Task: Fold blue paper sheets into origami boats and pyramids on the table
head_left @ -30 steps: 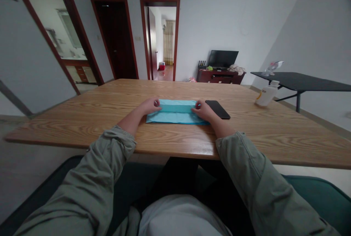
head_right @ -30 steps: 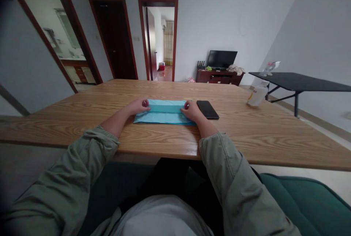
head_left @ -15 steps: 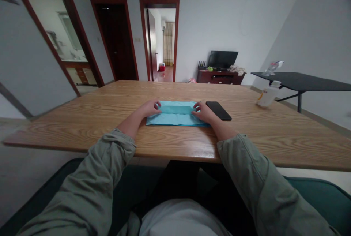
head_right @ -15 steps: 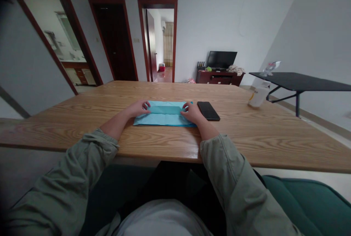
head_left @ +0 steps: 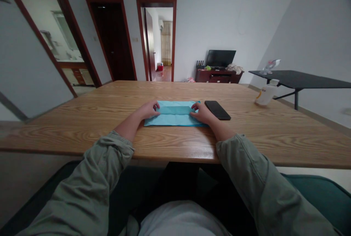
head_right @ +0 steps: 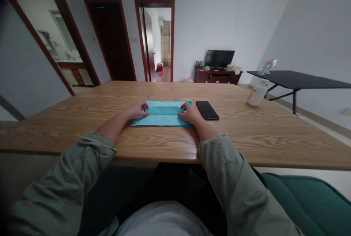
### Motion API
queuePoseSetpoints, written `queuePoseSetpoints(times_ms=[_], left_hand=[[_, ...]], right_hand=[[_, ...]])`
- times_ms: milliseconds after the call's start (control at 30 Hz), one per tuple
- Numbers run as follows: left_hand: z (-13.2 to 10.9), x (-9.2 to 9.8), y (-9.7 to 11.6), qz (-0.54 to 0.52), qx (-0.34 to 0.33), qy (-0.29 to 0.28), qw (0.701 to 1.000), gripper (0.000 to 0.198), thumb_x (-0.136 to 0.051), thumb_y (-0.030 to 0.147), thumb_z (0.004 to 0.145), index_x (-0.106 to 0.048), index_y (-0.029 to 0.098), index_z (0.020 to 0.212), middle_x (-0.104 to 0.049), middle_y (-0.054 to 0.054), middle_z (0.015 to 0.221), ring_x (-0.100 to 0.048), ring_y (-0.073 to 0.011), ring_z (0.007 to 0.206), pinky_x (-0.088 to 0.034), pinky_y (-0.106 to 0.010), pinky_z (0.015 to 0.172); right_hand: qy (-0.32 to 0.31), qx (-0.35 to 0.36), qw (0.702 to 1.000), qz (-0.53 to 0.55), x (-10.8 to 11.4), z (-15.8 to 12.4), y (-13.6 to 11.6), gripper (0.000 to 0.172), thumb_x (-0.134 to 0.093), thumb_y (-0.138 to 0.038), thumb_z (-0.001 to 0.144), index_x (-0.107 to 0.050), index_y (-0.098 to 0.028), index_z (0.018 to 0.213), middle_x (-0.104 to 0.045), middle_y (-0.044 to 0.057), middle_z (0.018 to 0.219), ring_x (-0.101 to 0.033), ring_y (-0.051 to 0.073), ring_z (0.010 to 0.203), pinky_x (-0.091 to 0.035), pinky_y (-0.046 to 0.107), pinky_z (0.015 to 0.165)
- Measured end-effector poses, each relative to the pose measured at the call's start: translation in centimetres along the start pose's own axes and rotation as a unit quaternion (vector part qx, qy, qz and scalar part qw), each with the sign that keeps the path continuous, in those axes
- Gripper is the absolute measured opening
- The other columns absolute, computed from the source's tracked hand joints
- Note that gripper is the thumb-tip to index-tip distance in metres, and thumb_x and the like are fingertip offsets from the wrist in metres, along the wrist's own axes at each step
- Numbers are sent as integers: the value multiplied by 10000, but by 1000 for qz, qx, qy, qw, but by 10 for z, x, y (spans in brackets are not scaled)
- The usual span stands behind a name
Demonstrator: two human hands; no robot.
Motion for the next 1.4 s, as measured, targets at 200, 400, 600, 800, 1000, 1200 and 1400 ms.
queuePoseSetpoints(times_ms=[200,400,600,800,1000,1200,1400], left_hand=[[-1,0,0,4,0,2,1000,358,-691,332,649,-581,189,958,-610,-16,815,-547,-140,664,-409,-244,586],[-1,0,-1,-2,-2,8,1000,384,-696,328,653,-559,184,981,-607,-23,837,-545,-137,668,-416,-241,580],[2,0,-6,-26,23,-7,999,401,-700,333,647,-568,182,994,-644,-45,895,-578,-152,701,-423,-244,573],[2,0,-2,-7,8,-18,1000,306,-688,361,664,-626,179,901,-673,-45,888,-595,-165,744,-441,-254,638],[1,1,3,17,0,-25,1000,246,-603,406,755,-683,186,831,-692,-36,836,-589,-168,732,-425,-254,659],[6,-2,1,30,13,-21,999,287,-516,421,811,-670,184,761,-674,-48,765,-562,-177,693,-404,-268,626],[8,-6,0,26,29,-2,999,246,-609,318,733,-645,189,939,-672,-49,881,-587,-170,755,-428,-248,663]], right_hand=[[5,20,1000,15,-2,1,1,334,-678,-249,743,-614,-153,1057,-668,72,1024,-613,169,888,-444,255,804],[-1,16,1000,-14,0,-2,-3,258,-665,-261,750,-664,-175,992,-688,56,932,-605,166,798,-435,252,750],[-25,-6,999,-44,3,-4,-7,249,-651,-313,753,-707,-185,958,-648,23,724,-544,143,623,-399,244,625],[-47,-7,998,-40,0,-3,-5,268,-668,-344,742,-728,-172,938,-589,4,591,-517,136,576,-385,238,590],[-57,-15,998,-33,3,-4,-9,290,-595,-405,829,-737,-166,912,-661,46,689,-567,161,640,-391,243,600],[-49,0,998,-47,0,-3,-12,345,-490,-418,901,-723,-165,873,-694,74,771,-590,173,677,-389,252,622],[-3,2,998,-56,-4,1,-12,231,-600,-302,824,-664,-190,1016,-700,50,869,-598,150,711,-399,229,637]])
Point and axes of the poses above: each hand's wrist, its own z-axis towards the middle knuckle, its own x-axis out of the back of the hand, y = z × x, the point moved 7 cm from there along z, towards the middle knuckle
